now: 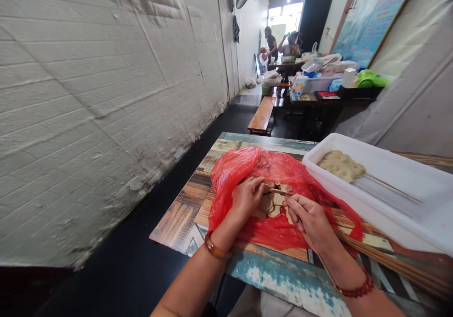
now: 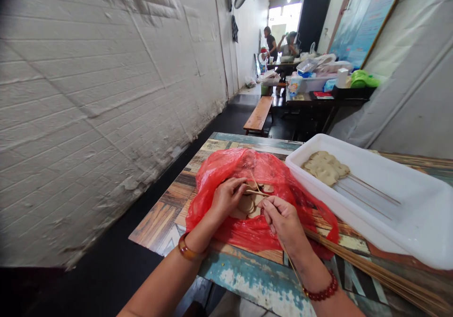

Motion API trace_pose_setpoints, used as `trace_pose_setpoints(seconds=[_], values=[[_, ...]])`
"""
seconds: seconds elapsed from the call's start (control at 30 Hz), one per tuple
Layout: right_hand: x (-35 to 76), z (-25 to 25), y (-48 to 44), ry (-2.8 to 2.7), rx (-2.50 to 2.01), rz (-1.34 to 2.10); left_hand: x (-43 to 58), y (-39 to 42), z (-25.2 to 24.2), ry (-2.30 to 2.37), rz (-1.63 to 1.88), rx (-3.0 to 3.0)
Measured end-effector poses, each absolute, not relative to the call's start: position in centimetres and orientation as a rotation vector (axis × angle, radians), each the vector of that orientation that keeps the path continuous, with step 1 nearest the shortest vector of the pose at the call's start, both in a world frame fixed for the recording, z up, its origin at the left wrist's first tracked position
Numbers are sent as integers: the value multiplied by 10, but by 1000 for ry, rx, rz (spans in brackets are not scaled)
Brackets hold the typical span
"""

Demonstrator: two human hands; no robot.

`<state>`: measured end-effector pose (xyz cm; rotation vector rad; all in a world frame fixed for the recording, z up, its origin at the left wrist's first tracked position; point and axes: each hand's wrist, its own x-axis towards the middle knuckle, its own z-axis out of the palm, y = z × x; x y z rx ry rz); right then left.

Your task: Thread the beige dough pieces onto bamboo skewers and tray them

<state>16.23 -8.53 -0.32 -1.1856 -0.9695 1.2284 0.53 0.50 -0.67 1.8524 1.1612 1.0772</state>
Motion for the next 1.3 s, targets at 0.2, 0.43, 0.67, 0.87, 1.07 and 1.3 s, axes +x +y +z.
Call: trace_pose_setpoints(seconds=[0.2,0.43,0.67,0.87,1.07,1.3], values=[[159,2,-85,-900,-1141,1278,5,-1,5,1213,1043,2186],[155,6,-85,-844,-1090,1331,13,-4,8,720,1000,1976],[155,4,-85,-927,-1164,1259,13,-5,8,659,941,1403],[160,2,-87,-1165,-1349,1087,11,-3,5,729,946,1153],[161,1,-86,-1186,-1388,1028,12,-5,4,718,825,1088],[160,-3,-84,-1273,-1414,960,13,-2,0,720,938,1065]])
